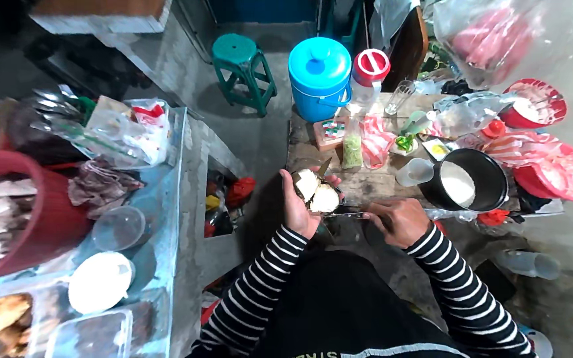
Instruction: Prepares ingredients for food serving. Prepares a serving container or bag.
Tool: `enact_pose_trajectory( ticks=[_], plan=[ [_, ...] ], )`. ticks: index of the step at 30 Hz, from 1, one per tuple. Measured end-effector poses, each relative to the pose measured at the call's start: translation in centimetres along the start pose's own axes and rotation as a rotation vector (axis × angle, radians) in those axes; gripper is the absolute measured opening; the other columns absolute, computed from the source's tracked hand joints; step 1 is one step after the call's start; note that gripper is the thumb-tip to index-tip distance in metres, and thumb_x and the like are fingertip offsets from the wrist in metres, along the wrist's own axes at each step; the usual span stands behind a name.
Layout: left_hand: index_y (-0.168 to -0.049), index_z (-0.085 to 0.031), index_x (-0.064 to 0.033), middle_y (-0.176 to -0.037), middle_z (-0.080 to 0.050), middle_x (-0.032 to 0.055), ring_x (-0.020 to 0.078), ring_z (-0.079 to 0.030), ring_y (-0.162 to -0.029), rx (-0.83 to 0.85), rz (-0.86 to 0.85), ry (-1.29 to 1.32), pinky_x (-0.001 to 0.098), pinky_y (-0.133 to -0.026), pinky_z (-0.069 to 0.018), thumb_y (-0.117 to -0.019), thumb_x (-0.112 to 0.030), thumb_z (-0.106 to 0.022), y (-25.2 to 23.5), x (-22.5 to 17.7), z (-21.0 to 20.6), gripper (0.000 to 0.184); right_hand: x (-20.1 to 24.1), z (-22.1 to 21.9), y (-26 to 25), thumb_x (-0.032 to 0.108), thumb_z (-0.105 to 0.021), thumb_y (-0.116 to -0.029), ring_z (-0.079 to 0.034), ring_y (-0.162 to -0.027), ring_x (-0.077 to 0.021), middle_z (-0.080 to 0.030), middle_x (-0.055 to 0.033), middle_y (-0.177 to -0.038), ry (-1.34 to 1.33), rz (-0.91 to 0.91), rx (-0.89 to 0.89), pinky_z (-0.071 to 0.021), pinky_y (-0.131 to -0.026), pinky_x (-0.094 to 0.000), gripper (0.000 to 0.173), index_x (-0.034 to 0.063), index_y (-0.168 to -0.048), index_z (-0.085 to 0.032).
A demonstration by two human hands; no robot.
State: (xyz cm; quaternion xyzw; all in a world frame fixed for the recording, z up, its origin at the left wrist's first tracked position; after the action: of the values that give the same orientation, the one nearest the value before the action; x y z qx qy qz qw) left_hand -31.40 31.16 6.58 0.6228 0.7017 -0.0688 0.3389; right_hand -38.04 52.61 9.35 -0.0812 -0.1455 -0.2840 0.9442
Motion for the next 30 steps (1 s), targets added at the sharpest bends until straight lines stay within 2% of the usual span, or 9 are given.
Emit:
enact_pose_trajectory(
  ticks=[6, 10, 14, 16, 18, 23, 26, 28, 30],
  plan=[
    [-0.141, -0.053, -0.0190, -0.123, -0.069, 0.0187, 0.0399, -0.065, -0.116, -0.061, 0.043, 0.130, 0.0651, -0.098, -0.0507, -0.0888, -0.088, -0.006, -1.9, 1.5, 0.1, 0.098, -2.2, -1.4, 3.6, 0.050, -0.042, -0.1055, -0.074, -0.077, -0.0265, -0.077, -0.0052, -0.089, -0.040, -0.182, 0.008, -0.0580, -0.064, -0.0540, 0.048, 0.0178, -0.102, -0.077],
    [-0.143, -0.050, -0.0271, -0.126, -0.068, 0.0103, 0.0330, -0.065, -0.118, -0.082, -0.013, 0.110, 0.0592, -0.098, -0.0524, -0.0851, -0.091, -0.004, -1.2, 1.1, 0.9, 0.098, -2.8, -5.3, 6.7, 0.045, -0.045, -0.1064, -0.075, -0.087, -0.0323, -0.078, -0.0102, -0.097, -0.111, -0.393, 0.105, -0.0586, -0.074, -0.0599, 0.045, 0.0140, -0.111, -0.077],
    [-0.149, -0.045, -0.0198, -0.137, -0.060, 0.0198, 0.0419, -0.058, -0.128, -0.059, -0.035, 0.226, 0.0679, -0.106, -0.0442, -0.0848, -0.092, -0.007, -0.5, 0.5, 2.6, 0.103, -4.5, -16.1, 8.2, 0.041, -0.044, -0.1090, -0.071, -0.112, -0.0380, -0.075, -0.0170, -0.117, -0.288, -0.717, 0.402, -0.0526, -0.098, -0.0635, 0.044, 0.0135, -0.131, -0.071],
    [-0.147, -0.048, -0.0189, -0.138, -0.060, 0.0217, 0.0452, -0.056, -0.130, -0.068, -0.002, 0.235, 0.0708, -0.105, -0.0426, -0.0852, -0.091, -0.007, 0.4, 0.8, 3.6, 0.104, -4.5, -23.8, 9.0, 0.026, -0.046, -0.1079, -0.063, -0.123, -0.0447, -0.066, -0.0245, -0.133, -0.286, -0.873, 0.681, -0.0489, -0.102, -0.0665, 0.041, 0.0074, -0.142, -0.060],
    [-0.150, -0.046, -0.0184, -0.143, -0.056, 0.0228, 0.0475, -0.051, -0.135, -0.092, 0.055, 0.264, 0.0741, -0.107, -0.0380, -0.0886, -0.088, -0.008, 1.8, 1.6, 4.5, 0.100, -4.0, -27.8, 10.0, 0.014, -0.055, -0.1018, -0.055, -0.134, -0.0461, -0.058, -0.0270, -0.144, -0.273, -1.021, 0.899, -0.0436, -0.108, -0.0674, 0.045, -0.0006, -0.144, -0.055],
    [-0.154, -0.040, -0.0191, -0.148, -0.050, 0.0249, 0.0508, -0.045, -0.138, -0.177, 0.137, 0.293, 0.0791, -0.106, -0.0327, -0.0935, -0.080, -0.006, 3.5, 2.4, 6.6, 0.092, -6.2, -27.2, 9.9, 0.014, -0.061, -0.0985, -0.052, -0.137, -0.0454, -0.056, -0.0277, -0.145, -0.288, -1.018, 0.929, -0.0429, -0.111, -0.0635, 0.046, -0.0022, -0.142, -0.057],
    [-0.147, -0.047, -0.0142, -0.145, -0.053, 0.0259, 0.0511, -0.048, -0.135, -0.244, 0.126, 0.312, 0.0781, -0.105, -0.0349, -0.0948, -0.078, -0.007, 3.2, 2.5, 7.1, 0.092, -7.4, -26.9, 10.0, 0.020, -0.060, -0.1004, -0.053, -0.136, -0.0459, -0.057, -0.0274, -0.144, -0.285, -0.977, 0.900, -0.0433, -0.110, -0.0639, 0.044, 0.0021, -0.141, -0.059],
    [-0.147, -0.048, -0.0134, -0.145, -0.053, 0.0251, 0.0494, -0.049, -0.135, -0.249, 0.090, 0.314, 0.0756, -0.106, -0.0367, -0.0946, -0.079, -0.009, 3.2, 2.6, 7.3, 0.092, -7.4, -26.5, 10.1, 0.027, -0.053, -0.1051, -0.056, -0.133, -0.0460, -0.061, -0.0265, -0.140, -0.297, -0.932, 0.847, -0.0440, -0.109, -0.0650, 0.042, 0.0050, -0.140, -0.061],
    [-0.147, -0.046, -0.0141, -0.147, -0.052, 0.0251, 0.0488, -0.048, -0.137, -0.259, 0.053, 0.325, 0.0738, -0.107, -0.0371, -0.0932, -0.081, -0.010, 3.0, 2.4, 7.2, 0.094, -6.9, -25.2, 9.4, 0.040, -0.041, -0.1104, -0.062, -0.127, -0.0435, -0.067, -0.0244, -0.131, -0.357, -0.898, 0.677, -0.0455, -0.108, -0.0637, 0.048, 0.0070, -0.136, -0.066]
  ],
)
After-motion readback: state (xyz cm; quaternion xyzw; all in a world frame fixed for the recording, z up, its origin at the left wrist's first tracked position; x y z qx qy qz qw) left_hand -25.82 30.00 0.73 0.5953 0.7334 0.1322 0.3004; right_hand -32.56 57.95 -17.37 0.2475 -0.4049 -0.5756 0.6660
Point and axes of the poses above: each hand's wrist, its own y-axis away from the middle knuckle, its own z-axis out of the back of the hand, x = y × z, the point moved 3 cm from there along -y, towards the middle knuckle
